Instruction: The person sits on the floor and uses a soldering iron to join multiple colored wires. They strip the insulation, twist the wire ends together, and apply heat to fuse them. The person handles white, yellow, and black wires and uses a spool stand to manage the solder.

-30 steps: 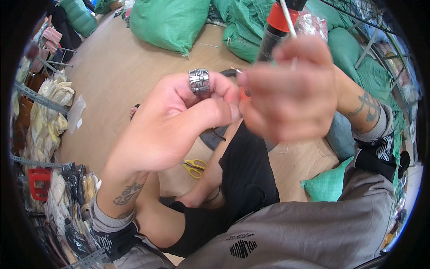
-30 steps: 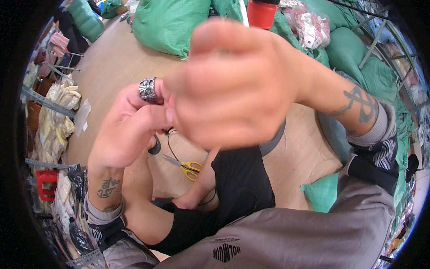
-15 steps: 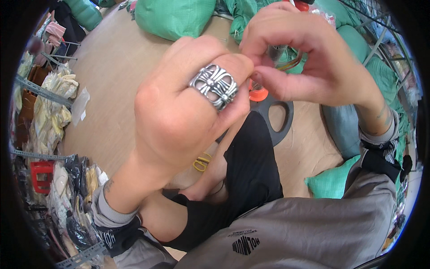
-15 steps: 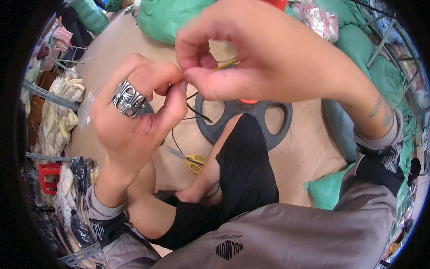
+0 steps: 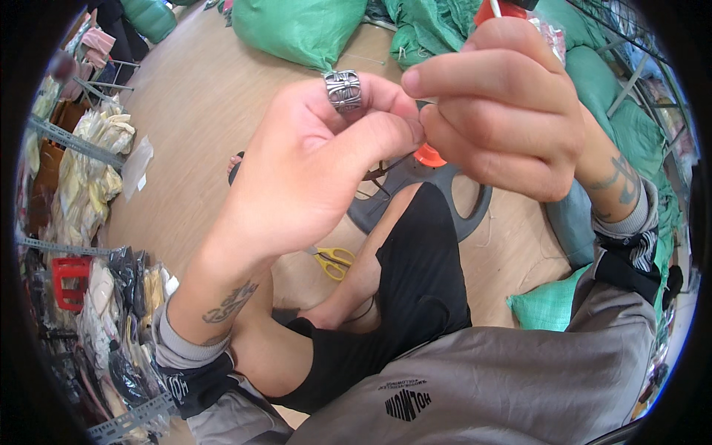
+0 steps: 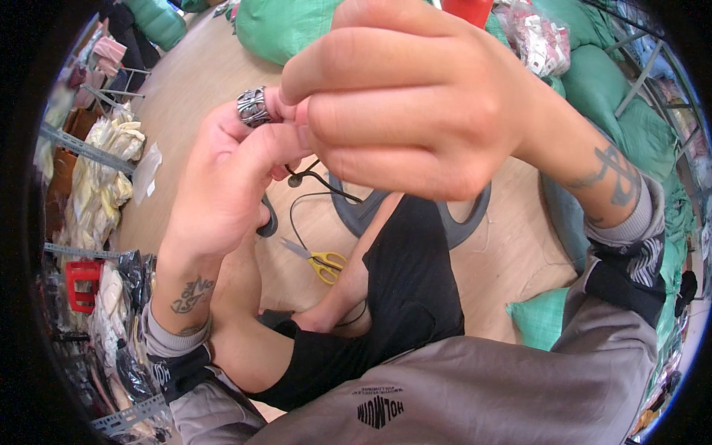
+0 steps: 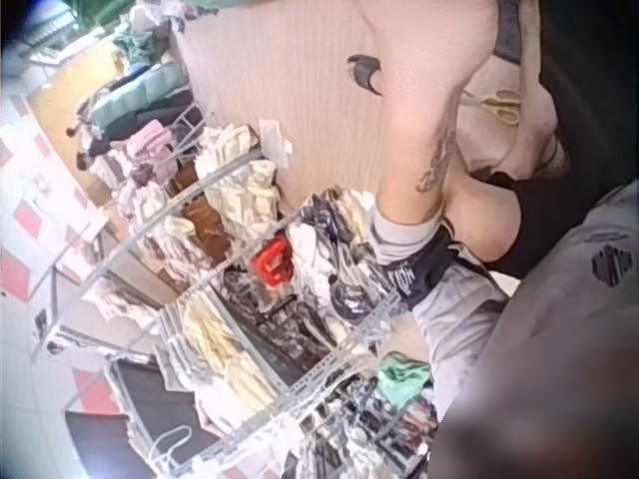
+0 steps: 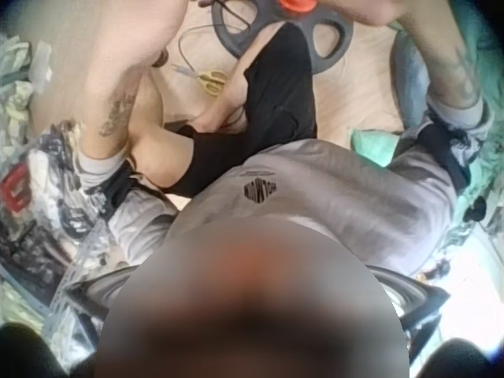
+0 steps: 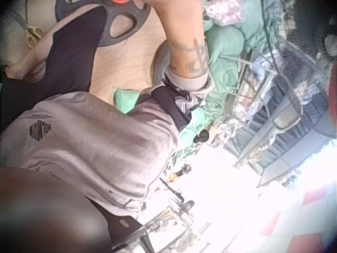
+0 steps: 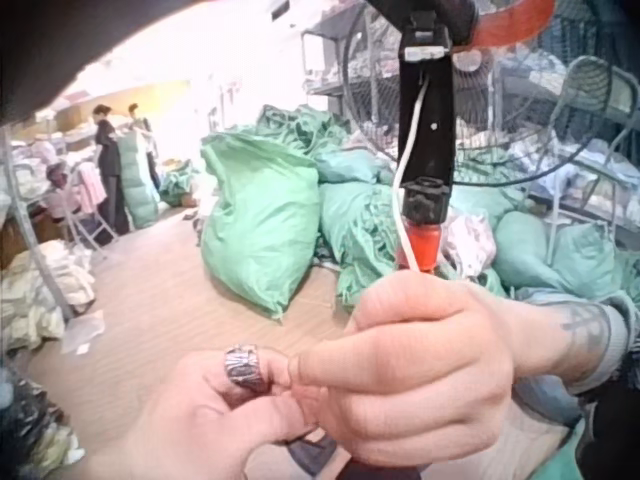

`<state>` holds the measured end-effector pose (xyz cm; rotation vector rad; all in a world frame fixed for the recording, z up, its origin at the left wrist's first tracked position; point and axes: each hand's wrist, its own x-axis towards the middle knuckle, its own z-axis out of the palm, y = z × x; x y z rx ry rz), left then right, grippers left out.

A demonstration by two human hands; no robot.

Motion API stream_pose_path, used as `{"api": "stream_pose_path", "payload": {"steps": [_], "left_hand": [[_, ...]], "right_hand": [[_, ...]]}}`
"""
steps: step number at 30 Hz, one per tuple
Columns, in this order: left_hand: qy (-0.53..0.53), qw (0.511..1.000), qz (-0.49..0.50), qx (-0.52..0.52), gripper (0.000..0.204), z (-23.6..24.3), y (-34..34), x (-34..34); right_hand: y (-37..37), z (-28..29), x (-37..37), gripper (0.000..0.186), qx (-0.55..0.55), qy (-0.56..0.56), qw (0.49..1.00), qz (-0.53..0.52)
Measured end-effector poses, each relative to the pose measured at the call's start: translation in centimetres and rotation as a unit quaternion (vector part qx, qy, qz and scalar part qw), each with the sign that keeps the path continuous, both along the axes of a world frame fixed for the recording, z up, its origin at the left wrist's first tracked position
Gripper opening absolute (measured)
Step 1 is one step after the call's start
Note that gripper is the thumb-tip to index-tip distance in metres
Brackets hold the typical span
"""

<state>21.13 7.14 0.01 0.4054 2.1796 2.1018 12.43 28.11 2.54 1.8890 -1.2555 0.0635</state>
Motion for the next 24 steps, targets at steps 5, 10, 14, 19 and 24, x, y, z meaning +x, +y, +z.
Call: {"api": "stream_pose_path", "payload": {"steps": [5, 10, 14, 19, 24], "left_hand": [[0.002, 1.000, -0.006, -0.011, 0.010, -0.4, -0.5, 0.0], [0.090, 0.995, 0.036, -0.011, 0.011, -0.1, -0.9, 0.4], [0.096, 0.994, 0.023, -0.047, 0.021, 0.6, -1.3, 0.8], [0.177, 0.981, 0.037, -0.068, 0.034, 1.2, -0.9, 2.1], [0.288, 0.952, 0.033, -0.099, 0.027, 1.7, -0.9, 2.7]], "right_hand": [[-1.0, 0.4, -0.4, 0.020, -0.030, 0.079, 0.996, 0.035], [-0.9, 1.5, 0.3, 0.023, -0.038, -0.128, 0.987, -0.084], [-0.6, 1.4, 1.1, 0.014, -0.053, -0.241, 0.964, -0.097], [0.3, 1.2, 2.3, 0.010, -0.081, -0.302, 0.947, -0.080], [0.9, 1.7, 3.3, 0.009, -0.074, -0.343, 0.934, -0.072]]}}
